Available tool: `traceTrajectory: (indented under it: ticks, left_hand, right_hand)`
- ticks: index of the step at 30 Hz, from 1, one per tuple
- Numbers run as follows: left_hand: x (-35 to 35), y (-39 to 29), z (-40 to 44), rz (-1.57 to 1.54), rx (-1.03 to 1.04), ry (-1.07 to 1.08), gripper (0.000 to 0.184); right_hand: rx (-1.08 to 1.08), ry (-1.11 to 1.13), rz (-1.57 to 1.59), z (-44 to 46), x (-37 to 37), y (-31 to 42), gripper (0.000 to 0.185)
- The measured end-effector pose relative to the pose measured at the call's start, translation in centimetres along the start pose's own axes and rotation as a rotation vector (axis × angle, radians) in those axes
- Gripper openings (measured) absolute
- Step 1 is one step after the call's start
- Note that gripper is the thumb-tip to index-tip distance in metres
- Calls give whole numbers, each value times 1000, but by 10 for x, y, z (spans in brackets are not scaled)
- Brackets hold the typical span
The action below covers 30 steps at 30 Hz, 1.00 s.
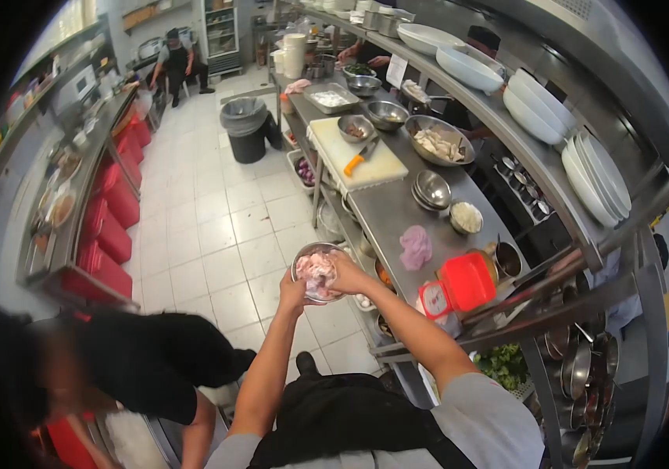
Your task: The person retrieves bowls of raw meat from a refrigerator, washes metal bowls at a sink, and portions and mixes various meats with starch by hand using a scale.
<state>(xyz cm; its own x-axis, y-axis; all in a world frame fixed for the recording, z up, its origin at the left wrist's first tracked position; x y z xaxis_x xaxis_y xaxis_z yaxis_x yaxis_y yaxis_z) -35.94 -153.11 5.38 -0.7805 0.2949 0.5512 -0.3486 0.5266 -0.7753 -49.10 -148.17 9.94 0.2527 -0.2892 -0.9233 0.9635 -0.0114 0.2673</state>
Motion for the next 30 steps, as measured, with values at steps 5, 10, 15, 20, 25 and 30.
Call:
traceTrajectory:
  ticks: [5,10,15,20,25,30]
  left_hand:
    - [54,-20,71,42,-34,172,52]
    - [80,-20,156,121,235,255,54]
    - [92,-14,218,38,71,248,58]
    - [117,-60,234,66,-28,198,54]
    - [104,-102,291,164,-283,250,54]
    - [122,-134,361,176,-322,511,58]
  right_hand:
    - [157,144,-48,67,-15,-33,60]
    - [377,355,-88,117,7,-127,67]
    - [494,69,124,131,7,-147,90]
    - [659,151,774,178,54,-188,48]
    - [224,260,517,254,-32,-161,70]
    - [235,84,103,324,7,-179,71]
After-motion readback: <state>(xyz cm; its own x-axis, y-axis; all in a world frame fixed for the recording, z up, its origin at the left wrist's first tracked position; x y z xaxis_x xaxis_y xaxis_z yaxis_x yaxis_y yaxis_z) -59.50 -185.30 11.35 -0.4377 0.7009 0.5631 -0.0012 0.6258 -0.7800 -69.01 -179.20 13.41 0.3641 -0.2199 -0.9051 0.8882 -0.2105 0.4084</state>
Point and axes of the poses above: each hand's wrist, its own z-axis towards the middle knuckle, its own x-axis out of the palm, y = z × x, the point moved 7 cm from there along z, towards the middle knuckle, and after that the axes turned 10 degrees about -z, right-handed, at the moved point
